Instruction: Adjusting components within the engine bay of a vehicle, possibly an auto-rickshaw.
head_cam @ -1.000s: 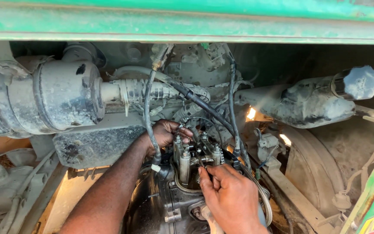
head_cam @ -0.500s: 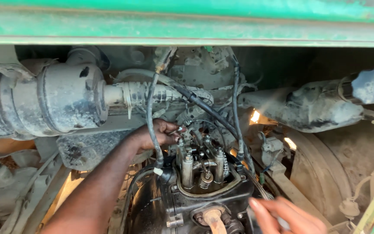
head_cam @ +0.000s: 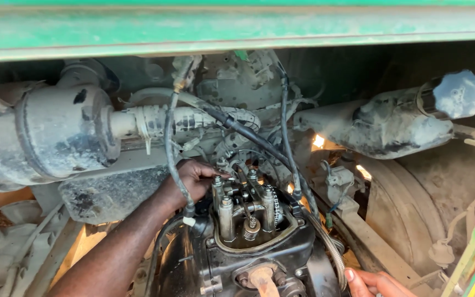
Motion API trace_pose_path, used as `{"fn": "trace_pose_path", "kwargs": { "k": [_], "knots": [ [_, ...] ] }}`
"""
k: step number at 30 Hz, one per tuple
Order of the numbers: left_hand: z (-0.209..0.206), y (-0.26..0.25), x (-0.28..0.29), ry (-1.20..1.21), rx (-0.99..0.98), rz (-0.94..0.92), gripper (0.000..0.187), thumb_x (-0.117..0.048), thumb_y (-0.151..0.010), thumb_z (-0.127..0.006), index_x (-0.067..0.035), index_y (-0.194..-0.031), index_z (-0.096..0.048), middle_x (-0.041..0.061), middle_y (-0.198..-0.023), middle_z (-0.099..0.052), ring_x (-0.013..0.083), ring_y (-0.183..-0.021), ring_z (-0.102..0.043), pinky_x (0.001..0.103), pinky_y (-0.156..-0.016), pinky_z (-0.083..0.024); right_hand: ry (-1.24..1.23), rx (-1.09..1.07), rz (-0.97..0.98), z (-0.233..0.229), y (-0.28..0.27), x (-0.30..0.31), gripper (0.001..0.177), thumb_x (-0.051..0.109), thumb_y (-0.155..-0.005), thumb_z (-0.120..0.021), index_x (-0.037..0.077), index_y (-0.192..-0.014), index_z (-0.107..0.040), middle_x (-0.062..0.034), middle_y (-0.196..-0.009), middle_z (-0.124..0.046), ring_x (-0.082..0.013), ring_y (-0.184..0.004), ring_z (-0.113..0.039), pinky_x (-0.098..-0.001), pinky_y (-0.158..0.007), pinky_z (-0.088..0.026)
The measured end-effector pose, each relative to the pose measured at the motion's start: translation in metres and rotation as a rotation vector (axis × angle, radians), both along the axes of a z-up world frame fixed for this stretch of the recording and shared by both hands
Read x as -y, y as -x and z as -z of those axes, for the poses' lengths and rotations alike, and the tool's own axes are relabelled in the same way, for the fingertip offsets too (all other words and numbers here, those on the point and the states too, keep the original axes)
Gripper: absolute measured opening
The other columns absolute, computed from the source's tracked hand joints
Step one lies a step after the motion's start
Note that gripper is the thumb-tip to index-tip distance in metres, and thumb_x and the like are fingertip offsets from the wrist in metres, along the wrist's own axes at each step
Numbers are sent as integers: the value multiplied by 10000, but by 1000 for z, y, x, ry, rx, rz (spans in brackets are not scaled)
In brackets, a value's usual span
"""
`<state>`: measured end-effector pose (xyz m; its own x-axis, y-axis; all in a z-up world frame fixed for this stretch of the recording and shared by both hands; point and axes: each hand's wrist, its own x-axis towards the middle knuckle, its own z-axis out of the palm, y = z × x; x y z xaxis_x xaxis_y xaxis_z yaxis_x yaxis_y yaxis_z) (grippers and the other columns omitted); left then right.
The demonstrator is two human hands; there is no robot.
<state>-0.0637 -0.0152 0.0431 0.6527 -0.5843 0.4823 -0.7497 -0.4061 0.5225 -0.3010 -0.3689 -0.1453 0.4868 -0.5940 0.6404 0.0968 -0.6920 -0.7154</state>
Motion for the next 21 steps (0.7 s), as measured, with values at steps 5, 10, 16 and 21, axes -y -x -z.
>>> {"fn": "trace_pose_path", "kwargs": {
  "k": [5, 10, 16, 21],
  "knots": [
    [-15, 2, -6, -29, -75, 77, 458, 69, -804, -686, -227, -1129, -813, 35, -987, -789, 144, -922, -745, 305, -906, -586, -47, -59, -10, 0, 1, 2, 184, 224, -782, -836, 41, -797, -813, -93, -612, -665, -173, -548, -652, -328, -576, -553],
    [-42, 6, -2, -204, -330, -68, 413, 3, -840, -696, -248, -1147, -812, 40, -800, -801, 107, -671, -686, 304, -716, -613, -60, -104, -14, -1, 0, 3, 220, 251, -800, -860, 35, -782, -823, -100, -615, -672, -171, -539, -675, -331, -588, -558],
    [-69, 10, 9, -310, -490, -64, 405, -1, -858, -647, -217, -1151, -824, 95, -732, -738, 77, -456, -513, 277, -476, -475, -108, -174, -22, -6, 1, 1, 224, 246, -798, -871, 27, -773, -833, -107, -610, -681, -176, -534, -688, -333, -573, -564],
    [-73, 16, 18, -414, -467, -120, 472, 57, -836, -523, -194, -1101, -823, 79, -814, -791, 148, -499, -504, 357, -511, -450, -80, -160, -52, -21, 9, -7, 226, 242, -803, -861, 26, -750, -823, -96, -590, -674, -177, -534, -667, -326, -544, -552]
  ]
}}
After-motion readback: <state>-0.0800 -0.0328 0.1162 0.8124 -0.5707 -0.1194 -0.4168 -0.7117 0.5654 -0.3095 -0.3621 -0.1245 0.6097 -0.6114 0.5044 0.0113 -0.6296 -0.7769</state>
